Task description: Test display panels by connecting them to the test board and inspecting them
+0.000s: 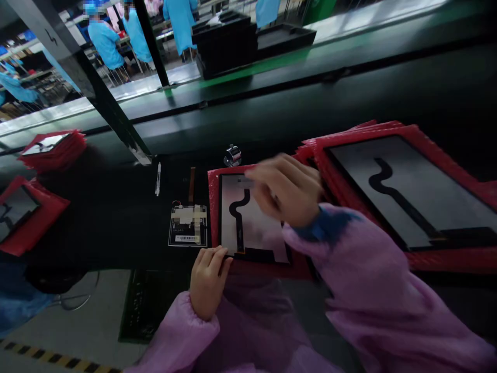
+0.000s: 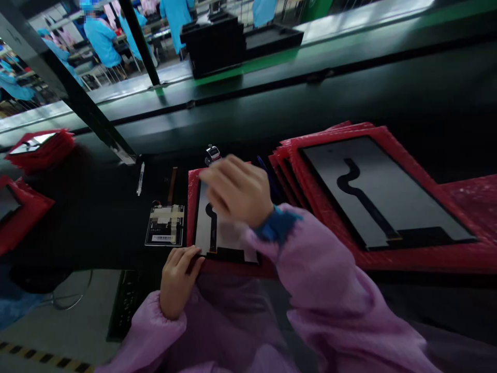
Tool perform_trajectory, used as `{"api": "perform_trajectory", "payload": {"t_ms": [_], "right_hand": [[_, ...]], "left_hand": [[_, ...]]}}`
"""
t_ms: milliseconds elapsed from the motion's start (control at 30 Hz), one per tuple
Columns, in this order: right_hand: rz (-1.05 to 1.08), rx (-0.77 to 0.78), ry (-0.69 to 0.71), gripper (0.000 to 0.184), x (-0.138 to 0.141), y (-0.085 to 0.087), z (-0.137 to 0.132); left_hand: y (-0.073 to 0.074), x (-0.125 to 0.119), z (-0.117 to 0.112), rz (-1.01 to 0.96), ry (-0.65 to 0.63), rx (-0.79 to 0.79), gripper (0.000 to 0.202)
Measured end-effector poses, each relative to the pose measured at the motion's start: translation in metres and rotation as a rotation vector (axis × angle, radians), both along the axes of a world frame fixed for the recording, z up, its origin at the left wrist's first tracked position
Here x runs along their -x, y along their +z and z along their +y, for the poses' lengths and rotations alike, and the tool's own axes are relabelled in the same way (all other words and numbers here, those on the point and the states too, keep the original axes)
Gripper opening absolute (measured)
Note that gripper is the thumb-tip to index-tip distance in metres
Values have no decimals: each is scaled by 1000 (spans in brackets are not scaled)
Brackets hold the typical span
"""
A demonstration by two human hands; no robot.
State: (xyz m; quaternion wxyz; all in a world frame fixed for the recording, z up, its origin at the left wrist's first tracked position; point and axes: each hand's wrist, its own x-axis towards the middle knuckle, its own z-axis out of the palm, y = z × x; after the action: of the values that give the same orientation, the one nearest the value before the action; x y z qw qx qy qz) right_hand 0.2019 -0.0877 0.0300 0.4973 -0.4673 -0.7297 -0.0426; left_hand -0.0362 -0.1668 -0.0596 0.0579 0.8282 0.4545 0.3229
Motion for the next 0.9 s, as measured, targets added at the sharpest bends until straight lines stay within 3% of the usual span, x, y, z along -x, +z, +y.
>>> {"api": "perform_trajectory", "payload": {"t_ms": [100, 200, 267, 367, 467, 533, 600, 733, 900], "right_hand": [[-104, 123, -105, 27, -14, -39, 71], [-131, 322, -55, 24, -16, -75, 83], [-121, 383, -17, 24, -13, -84, 76], [-137, 400, 2, 24, -9, -81, 67], [-149, 380, -24, 23, -9, -76, 64], [-165, 369, -51, 22, -10, -74, 62], [-187, 366, -58, 23, -11, -74, 59], [-215, 423, -39, 26, -11, -72, 56], [-310, 579, -52, 33, -8, -61, 50]], "left_hand": [[21, 7, 8, 57, -120, 126, 18], [56, 11, 47, 17, -212, 277, 17], [77, 7, 90, 43, -143, 208, 17], [92, -4, 158, 227, 133, 193, 22], [87, -13, 199, 423, 295, 310, 50], [79, -14, 207, 497, 349, 387, 67], [71, -11, 206, 483, 346, 426, 72], [56, 1, 208, 276, 261, 444, 69], [36, 11, 221, -235, 45, 475, 75]]}}
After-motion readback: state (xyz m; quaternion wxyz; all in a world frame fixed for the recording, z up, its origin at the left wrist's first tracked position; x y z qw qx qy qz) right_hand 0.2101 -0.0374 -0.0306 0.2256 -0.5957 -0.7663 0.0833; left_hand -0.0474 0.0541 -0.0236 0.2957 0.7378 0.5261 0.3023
